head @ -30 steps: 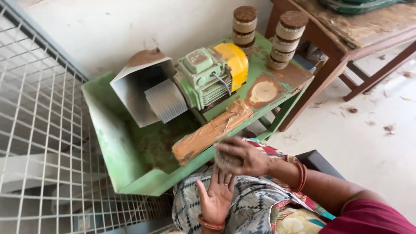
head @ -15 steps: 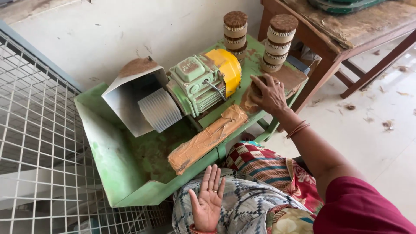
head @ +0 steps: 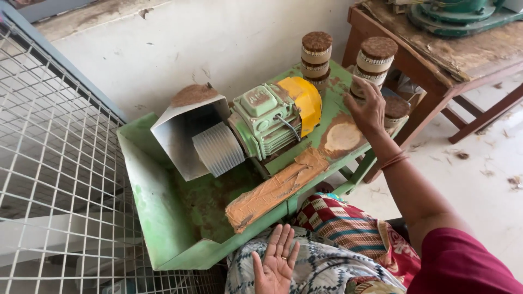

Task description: Finishing and smoothing small circular molded products using a motorized rotating brush machine.

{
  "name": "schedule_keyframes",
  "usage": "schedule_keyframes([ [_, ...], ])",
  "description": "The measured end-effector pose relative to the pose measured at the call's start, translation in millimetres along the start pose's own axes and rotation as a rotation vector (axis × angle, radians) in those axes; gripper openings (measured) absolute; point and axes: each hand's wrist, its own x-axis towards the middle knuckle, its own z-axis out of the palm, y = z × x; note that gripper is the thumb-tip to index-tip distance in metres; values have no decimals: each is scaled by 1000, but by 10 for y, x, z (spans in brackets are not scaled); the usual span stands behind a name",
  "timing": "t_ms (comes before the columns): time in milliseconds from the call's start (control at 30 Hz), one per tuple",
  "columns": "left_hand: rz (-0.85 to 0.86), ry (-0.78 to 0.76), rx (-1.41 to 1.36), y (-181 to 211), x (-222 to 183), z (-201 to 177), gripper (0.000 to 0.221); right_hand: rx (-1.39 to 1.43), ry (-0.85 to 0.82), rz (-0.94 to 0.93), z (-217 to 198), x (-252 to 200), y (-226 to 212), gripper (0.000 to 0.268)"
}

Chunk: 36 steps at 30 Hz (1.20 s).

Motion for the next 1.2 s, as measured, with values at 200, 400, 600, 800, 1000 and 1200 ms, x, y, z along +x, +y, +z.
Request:
schedule_keyframes([
  [200, -13, -32, -23, -71, -18, -390, 94, 262, 10, -60, 926, 1104, 247, 106],
  [400, 2, -75, -72, -166, 19, -520, 93, 471, -63, 141, 1165, 1381, 38, 105],
  [600, -3, -7, -103, -67, -15, -156, 89, 858, 56, -45, 696, 899, -390, 91],
  [800, 73, -61, -185, 66, -30, 239, 84, 1829, -279, 85, 260, 96, -1077, 69],
  [1000, 63, 10, -158, 169, -54, 516, 80, 1932, -529, 193, 532, -258, -1794, 49],
  [1200, 59, 32, -67, 140, -50, 510, 81, 384, -543, -343, 886, -715, -2686, 49],
])
